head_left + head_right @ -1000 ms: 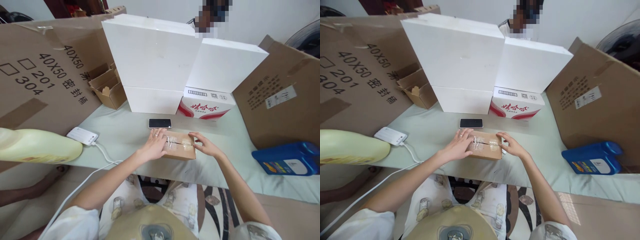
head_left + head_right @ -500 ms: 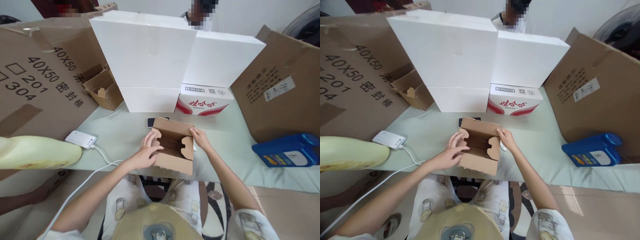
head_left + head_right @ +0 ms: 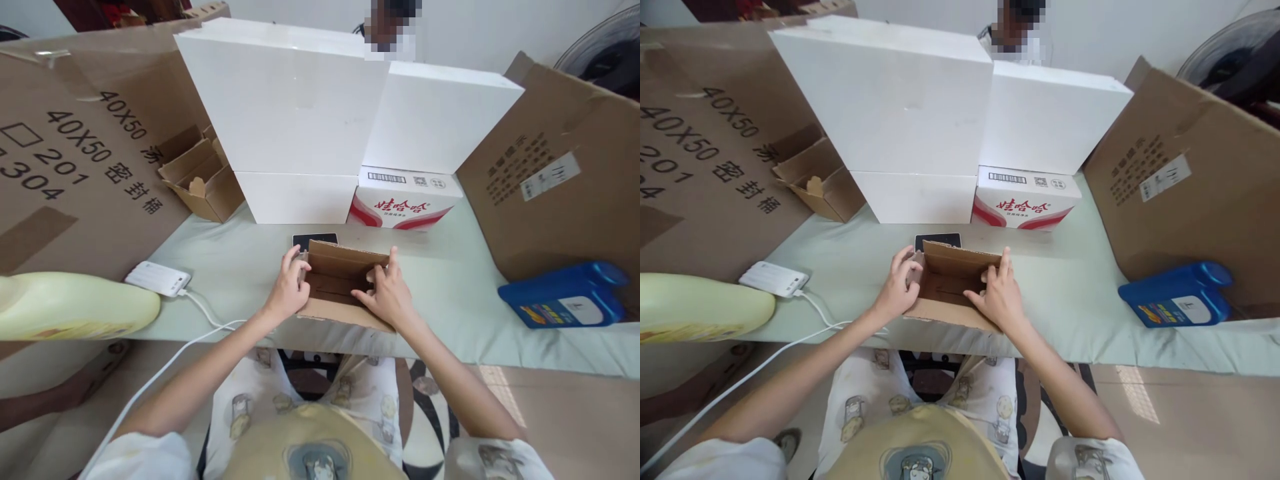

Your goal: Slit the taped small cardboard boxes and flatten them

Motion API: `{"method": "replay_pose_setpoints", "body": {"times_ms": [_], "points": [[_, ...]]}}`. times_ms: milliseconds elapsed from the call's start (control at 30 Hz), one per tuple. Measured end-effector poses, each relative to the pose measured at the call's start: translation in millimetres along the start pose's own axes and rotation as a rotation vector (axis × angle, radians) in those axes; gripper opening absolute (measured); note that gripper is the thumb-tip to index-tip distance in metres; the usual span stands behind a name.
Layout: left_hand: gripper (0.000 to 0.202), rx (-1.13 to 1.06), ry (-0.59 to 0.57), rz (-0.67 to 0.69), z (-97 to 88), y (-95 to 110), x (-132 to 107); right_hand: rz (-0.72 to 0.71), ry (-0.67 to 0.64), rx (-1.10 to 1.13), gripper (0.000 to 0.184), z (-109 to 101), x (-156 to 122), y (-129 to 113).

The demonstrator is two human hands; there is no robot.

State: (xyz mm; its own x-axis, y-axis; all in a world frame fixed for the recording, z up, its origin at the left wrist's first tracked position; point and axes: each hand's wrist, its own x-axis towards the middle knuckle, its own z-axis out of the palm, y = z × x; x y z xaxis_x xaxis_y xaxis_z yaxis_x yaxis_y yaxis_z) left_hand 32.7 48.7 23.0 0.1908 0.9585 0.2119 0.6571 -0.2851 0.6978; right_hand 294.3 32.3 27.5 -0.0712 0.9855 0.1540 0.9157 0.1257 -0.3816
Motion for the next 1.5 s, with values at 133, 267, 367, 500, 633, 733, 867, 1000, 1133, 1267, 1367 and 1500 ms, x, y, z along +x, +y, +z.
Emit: {"method": "replay_pose_setpoints", "body": {"times_ms": [133,267,367,500,633,733,867,1000,1133,1267,1367,1500], "points": [[0.042,-0.122,0.016,-0.070,-1.8,-25.1,-13.4,0.017,-0.093,0.021,0.052,-2.1,1.1,-1.1],[0.077,-0.243,-0.154,-0.031,-18.6,-45.5,-27.1,0.137,-0.091,0.477,0.058,-15.9,12.3,33.0],[0.106,-0.257,-0.274,-0.028,-29.5,-55.2,-25.6,0.222,-0.071,0.696,0.064,-26.4,21.7,66.1],[0.132,-0.268,-0.429,-0.052,-19.0,-53.1,-4.8,0.283,-0.035,0.871,0.059,-29.1,31.0,88.5],[0.121,-0.389,-0.522,-0.058,4.8,-26.5,5.8,0.336,-0.004,1.011,0.058,-28.9,38.0,89.4],[0.100,-0.522,-0.492,-0.097,10.6,-1.9,-2.9,0.383,-0.012,1.082,0.058,-39.7,46.1,94.0],[0.059,-0.695,-0.341,-0.260,6.1,14.9,-13.2,0.418,-0.011,1.133,0.053,-63.2,59.6,105.2],[0.043,-0.901,-0.189,-0.449,3.4,14.6,-4.4,0.340,-0.004,1.192,0.067,-72.6,65.2,104.9],[0.043,-1.142,-0.036,-0.600,2.6,9.9,9.2,0.207,-0.101,1.111,0.093,-57.1,53.4,95.5],[0.036,-1.308,0.073,-0.753,4.5,4.5,14.2,0.146,-0.055,1.051,0.084,-34.3,29.7,87.3],[0.039,-1.372,0.114,-0.848,10.5,2.8,13.7,0.113,0.042,0.962,0.083,-21.8,12.2,74.2],[0.045,-1.413,0.149,-0.931,22.2,7.6,11.7,0.027,0.103,0.807,0.058,-5.6,2.4,36.3]]}}
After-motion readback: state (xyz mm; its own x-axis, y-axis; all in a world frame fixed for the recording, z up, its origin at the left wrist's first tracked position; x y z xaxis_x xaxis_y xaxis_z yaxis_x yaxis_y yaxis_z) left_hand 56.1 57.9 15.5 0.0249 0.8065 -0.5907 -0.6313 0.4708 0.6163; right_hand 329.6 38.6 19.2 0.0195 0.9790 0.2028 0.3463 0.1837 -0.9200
